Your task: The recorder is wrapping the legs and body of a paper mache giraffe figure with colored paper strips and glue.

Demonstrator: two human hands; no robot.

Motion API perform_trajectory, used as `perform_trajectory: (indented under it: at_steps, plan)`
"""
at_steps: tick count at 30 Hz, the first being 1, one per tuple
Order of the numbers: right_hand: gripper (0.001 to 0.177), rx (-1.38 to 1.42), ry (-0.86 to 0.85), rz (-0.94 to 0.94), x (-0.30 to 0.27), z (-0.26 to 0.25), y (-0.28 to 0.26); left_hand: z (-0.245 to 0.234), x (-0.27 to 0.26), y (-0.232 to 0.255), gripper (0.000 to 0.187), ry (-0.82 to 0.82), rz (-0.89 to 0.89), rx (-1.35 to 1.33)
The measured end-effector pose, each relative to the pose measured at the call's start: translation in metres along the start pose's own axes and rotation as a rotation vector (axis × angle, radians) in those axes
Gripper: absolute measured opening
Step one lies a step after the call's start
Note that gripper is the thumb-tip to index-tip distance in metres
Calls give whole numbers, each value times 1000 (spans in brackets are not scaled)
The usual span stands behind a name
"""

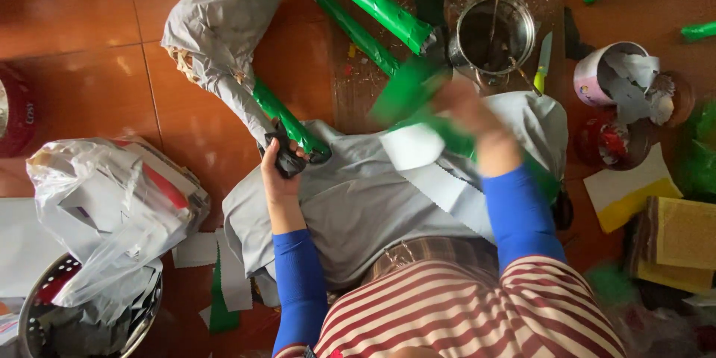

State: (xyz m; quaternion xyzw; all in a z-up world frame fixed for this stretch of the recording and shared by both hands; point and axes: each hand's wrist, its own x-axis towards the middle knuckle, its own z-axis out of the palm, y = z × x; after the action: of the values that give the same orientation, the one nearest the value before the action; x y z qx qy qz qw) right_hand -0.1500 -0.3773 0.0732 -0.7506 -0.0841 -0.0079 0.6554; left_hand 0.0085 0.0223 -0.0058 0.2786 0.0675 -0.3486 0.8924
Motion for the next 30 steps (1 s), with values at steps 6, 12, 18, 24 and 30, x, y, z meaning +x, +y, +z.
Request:
perform_trajectory:
  at_steps: [6,12,18,24,30]
  plan:
    - [30,-385,879,103,-36,-128,61,-4,-2,0,60,23,-24,-13]
    - [41,-770,914,541,-14,-138,144,3,-1,-1,59,20,-8,11]
    - [42,-1184,766,725,7,-89,106,1,-1,0,60,35,8,10]
    - [49,-646,580,769,21,-103,163,-8,2,-5,58,44,8,-7]
    - [45,-796,688,458,-1,-59,126,-1,4,-7,45,67,13,-28]
